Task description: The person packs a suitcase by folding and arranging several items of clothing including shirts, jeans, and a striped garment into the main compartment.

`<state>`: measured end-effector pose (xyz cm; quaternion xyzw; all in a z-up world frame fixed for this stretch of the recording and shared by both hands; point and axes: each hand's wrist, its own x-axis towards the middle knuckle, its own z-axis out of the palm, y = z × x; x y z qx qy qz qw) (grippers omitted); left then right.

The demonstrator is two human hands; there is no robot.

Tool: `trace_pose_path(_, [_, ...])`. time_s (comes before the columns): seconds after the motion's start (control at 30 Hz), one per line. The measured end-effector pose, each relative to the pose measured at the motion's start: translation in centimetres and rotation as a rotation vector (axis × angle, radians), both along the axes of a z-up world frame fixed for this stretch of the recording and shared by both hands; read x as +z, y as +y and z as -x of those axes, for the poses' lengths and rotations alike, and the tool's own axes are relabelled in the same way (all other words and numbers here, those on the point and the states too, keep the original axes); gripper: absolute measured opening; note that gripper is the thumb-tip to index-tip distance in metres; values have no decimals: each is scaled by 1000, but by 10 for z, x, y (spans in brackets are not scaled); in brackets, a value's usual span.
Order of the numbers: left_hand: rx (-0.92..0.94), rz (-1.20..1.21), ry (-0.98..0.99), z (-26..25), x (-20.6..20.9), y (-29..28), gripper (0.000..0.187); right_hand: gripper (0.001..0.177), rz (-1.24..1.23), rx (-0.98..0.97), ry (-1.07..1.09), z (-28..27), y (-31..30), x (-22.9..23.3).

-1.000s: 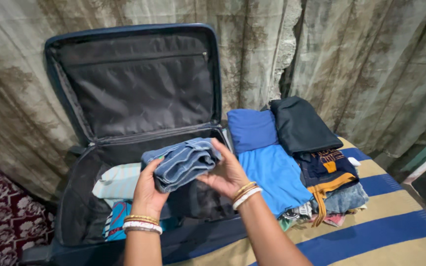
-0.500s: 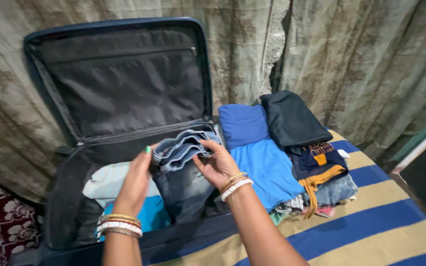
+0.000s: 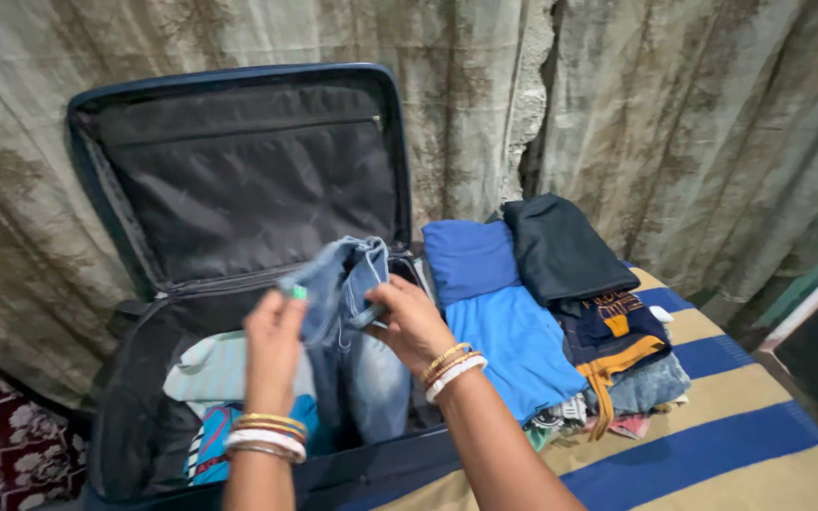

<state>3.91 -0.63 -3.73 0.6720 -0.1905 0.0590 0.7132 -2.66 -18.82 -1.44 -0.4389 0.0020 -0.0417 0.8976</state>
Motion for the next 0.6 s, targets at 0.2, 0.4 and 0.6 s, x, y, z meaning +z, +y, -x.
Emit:
trace_pose_path(0.2, [-45,79,-95,21,67,1,24,41,39,-71,-131,-1,0,23])
trace_pose_path(0.4, [25,-267,-411,47,95,-19,58,56,-289,89,-150,1,9,39])
trace_pose_path(0.6, [-163,182,-59,18,105,-16,51,67,402,-167,-259,-11,-24,18])
